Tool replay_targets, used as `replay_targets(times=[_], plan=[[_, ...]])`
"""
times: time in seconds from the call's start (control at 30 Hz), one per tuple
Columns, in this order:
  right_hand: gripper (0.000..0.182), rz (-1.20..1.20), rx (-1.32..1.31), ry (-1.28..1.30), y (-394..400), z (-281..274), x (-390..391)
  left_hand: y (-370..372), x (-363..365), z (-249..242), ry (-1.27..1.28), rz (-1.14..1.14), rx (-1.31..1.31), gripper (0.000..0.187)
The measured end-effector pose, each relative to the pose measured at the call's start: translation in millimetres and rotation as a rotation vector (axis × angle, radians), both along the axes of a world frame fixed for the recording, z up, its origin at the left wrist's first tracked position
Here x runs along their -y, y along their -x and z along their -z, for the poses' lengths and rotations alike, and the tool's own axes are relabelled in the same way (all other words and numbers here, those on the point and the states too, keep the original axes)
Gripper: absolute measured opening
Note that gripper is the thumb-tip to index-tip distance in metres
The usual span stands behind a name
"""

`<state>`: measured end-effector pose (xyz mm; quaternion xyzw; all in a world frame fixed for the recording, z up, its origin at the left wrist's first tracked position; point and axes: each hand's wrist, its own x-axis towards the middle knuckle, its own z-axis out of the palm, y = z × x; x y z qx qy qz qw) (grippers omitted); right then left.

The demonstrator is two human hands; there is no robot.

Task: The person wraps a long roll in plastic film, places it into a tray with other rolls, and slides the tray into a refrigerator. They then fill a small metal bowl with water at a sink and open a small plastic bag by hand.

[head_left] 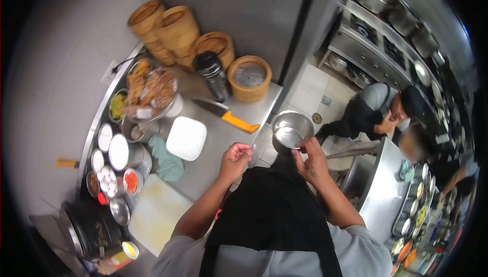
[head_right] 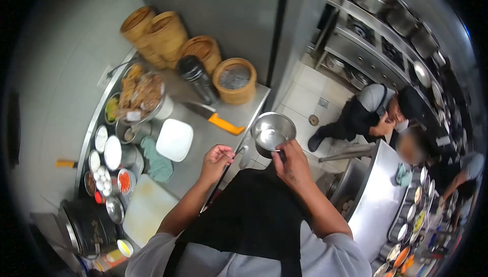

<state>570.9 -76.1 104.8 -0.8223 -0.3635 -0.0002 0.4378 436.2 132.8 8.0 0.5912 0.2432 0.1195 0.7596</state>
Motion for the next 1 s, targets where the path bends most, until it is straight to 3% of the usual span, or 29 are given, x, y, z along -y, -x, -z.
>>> replay_targets(times=[0.2, 0.27, 0.37, 0.4, 0.47, 0.6, 0.83, 1.0], plan=[[0.017, 0.05, -0.001, -0.048, -53.4, 24.5, 25.2, -46.2, 11.5, 11.1, -0.065, -0.009, -0.038, 0.015], [0.018, 0.023, -0.044, -0.057, -71.2, 36.5, 30.1, -64.3, -1.7, 6.9, -0.848, -0.212, -0.2, 0.021], [0.016, 0.019, -0.167, -0.081, -100.0, 51.7, 40.8, -92.2, -43.5, 43.2, -1.098, -0.489, -0.564, 0.045], [0.015, -0.014, -0.182, -0.049, -110.4, 49.6, 42.9, -101.0, -49.9, 37.7, -1.088, -0.539, -0.601, 0.045], [0.015, -0.094, -0.204, -0.018, -131.2, 47.8, 44.6, -117.8, -53.9, 24.9, -0.796, -0.536, -0.889, 0.062], [0.015, -0.3, -0.138, -0.029, -173.3, 49.1, 39.4, -130.6, -51.2, 33.6, -0.627, -0.63, -1.059, 0.068], [0.012, -0.412, -0.248, -0.073, -208.8, 68.2, 9.9, -93.6, -0.7, 31.5, -0.507, -0.7, -0.961, 0.053], [0.012, -0.417, -0.253, -0.106, -194.4, 62.6, 2.3, -45.1, 56.7, 10.2, -0.395, -0.658, -0.695, 0.038]])
